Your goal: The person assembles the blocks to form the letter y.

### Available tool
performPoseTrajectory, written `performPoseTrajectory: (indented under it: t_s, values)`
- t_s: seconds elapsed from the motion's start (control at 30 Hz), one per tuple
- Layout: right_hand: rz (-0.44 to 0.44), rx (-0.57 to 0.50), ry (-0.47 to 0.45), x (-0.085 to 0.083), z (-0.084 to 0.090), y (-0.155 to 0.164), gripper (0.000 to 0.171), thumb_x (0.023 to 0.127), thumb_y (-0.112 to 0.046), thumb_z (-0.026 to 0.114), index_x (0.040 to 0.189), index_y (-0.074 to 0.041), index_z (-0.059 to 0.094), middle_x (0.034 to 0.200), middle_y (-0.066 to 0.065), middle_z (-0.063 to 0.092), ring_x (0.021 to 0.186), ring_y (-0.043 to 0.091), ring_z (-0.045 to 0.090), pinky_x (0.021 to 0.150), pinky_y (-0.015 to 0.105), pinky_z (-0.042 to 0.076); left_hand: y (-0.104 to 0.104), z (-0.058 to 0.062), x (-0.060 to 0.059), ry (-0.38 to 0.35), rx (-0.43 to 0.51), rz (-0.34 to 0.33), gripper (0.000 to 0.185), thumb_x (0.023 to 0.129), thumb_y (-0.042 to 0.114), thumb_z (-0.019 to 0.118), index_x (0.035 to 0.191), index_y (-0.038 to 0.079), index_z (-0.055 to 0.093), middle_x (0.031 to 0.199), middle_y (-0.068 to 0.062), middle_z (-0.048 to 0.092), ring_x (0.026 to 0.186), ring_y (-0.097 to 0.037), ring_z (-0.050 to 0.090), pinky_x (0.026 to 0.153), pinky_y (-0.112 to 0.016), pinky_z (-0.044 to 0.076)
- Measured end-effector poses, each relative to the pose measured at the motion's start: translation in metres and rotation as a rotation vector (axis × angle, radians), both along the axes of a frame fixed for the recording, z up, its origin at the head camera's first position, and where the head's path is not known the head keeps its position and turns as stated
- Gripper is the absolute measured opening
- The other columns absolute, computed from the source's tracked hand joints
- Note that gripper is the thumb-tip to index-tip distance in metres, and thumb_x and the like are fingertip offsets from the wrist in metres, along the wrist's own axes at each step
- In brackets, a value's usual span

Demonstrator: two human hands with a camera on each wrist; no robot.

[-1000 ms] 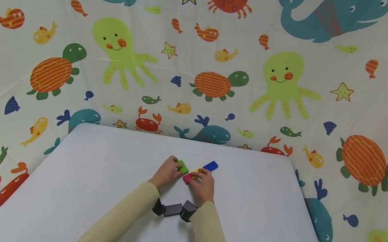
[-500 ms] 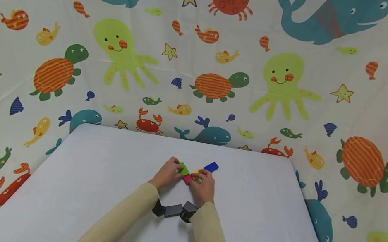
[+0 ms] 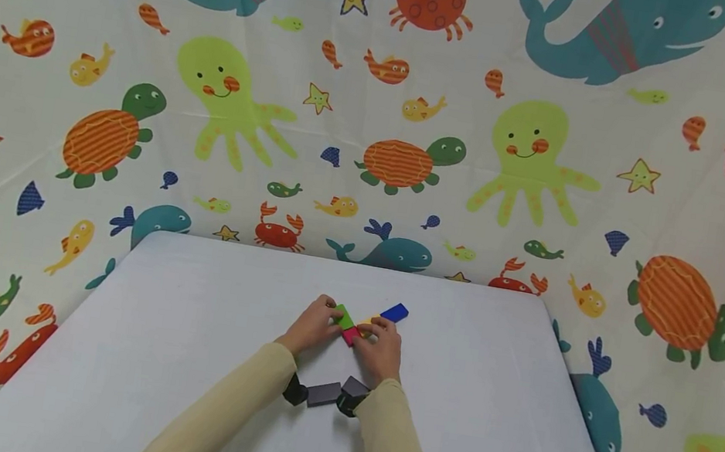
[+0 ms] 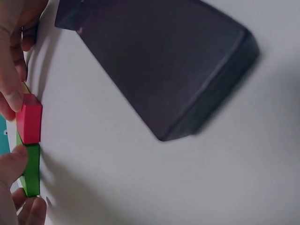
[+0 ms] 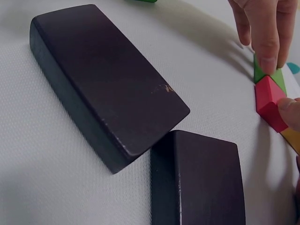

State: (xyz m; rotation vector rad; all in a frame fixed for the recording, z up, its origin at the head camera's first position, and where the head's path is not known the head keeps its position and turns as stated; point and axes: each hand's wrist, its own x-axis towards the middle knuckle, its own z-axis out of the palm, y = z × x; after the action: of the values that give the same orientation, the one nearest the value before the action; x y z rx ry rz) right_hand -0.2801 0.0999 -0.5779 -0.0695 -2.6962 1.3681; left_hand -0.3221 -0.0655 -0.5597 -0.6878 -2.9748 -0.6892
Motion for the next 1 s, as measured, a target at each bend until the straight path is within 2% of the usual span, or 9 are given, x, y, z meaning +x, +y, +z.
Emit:
performPoseTrajectory:
  t_s: [0.2,0.7,1.0]
  values:
    - [-0.002,0.003,-0.009,-0.001,0.0,0.0,0.021,0.086,-0.013,0.076,0.104,-0.003,0.075,0.132,0.017,0.053,0.128,0.039,0.044,0.105,0.055,0.035,0.001,-0.001,-0.004,-0.037,-0.009,0.018,0.026,0.09,0.016,0.071,0.113,0.004,0.072,0.118,-0.018,0.054,0.108,-0.028,0.053,0.098,-0.038,0.046]
    - [-0.002,-0.008,-0.026,-0.002,0.0,0.0,0.021,0.086,-0.014,0.075,0.105,-0.004,0.075,0.133,0.017,0.052,0.128,0.039,0.043,0.106,0.055,0.035,-0.003,0.001,-0.003,-0.048,-0.003,0.001,0.028,0.092,0.013,0.069,0.117,0.003,0.071,0.117,-0.018,0.054,0.108,-0.027,0.054,0.097,-0.038,0.046]
    - [-0.007,0.0,-0.035,-0.003,-0.003,0.001,0.022,0.086,-0.016,0.075,0.106,-0.004,0.075,0.133,0.016,0.052,0.128,0.038,0.043,0.106,0.054,0.035,-0.026,0.003,-0.001,-0.047,0.029,-0.051,0.031,0.097,0.015,0.061,0.126,0.005,0.065,0.124,-0.016,0.054,0.114,-0.028,0.056,0.1,-0.04,0.045]
